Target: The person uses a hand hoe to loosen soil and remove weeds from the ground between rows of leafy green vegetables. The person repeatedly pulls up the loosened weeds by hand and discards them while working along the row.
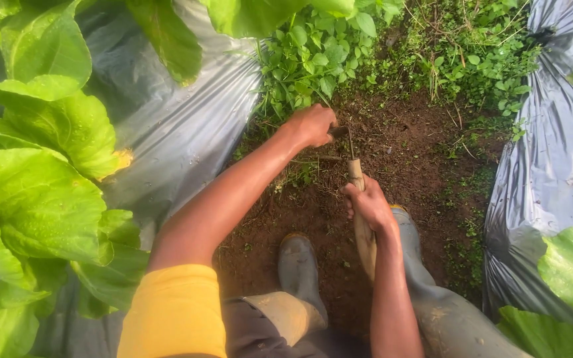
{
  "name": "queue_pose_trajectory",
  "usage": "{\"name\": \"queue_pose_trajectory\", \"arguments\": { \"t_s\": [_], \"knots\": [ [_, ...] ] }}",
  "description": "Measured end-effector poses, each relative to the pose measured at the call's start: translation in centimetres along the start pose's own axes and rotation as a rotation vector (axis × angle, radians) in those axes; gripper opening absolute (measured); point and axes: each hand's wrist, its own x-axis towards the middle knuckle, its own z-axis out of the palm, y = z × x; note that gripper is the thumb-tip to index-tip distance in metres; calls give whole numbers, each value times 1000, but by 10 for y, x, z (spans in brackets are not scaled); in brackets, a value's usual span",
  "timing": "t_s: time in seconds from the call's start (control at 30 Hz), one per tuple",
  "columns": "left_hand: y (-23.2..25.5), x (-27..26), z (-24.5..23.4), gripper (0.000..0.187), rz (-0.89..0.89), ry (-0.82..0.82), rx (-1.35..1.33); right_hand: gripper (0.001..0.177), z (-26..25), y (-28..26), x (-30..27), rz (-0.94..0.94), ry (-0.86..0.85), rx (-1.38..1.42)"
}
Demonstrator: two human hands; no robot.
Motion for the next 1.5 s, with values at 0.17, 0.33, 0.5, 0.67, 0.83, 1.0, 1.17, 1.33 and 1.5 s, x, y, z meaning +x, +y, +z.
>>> {"name": "queue_pose_trajectory", "arguments": {
  "t_s": [0.17, 0.33, 0.5, 0.67, 0.83, 1.0, 1.17, 1.33, 1.5],
  "knots": [
    [-3, -15, -6, 33, -38, -35, -38, 5, -16, -10, -4, -89, 27, -6],
    [-18, -21, 4, 37, -78, -8, -80, 5, -18, -23, -10, -92, 38, 29],
    [-36, -27, 5, 12, -153, 34, -73, 8, -26, -26, -2, -104, 86, 65],
    [-3, -85, -8, 5, -138, -30, -74, 9, -35, -31, 24, -162, 229, 276],
    [15, -70, 38, 23, 224, 189, 388, 17, -16, -32, 40, -172, 302, 481],
    [35, -91, -6, 36, 179, 317, 1197, 16, 20, -33, 42, -164, 224, 508],
    [36, -111, -59, 49, -82, 249, 1367, 11, 52, -51, 28, -79, 155, 539],
    [-22, -70, -45, 46, -261, 396, 1427, 14, 69, -57, 29, -94, 156, 546],
    [-57, -40, -10, 22, -220, 685, 1388, 10, 87, -60, 28, -59, 189, 520]
  ]
}}
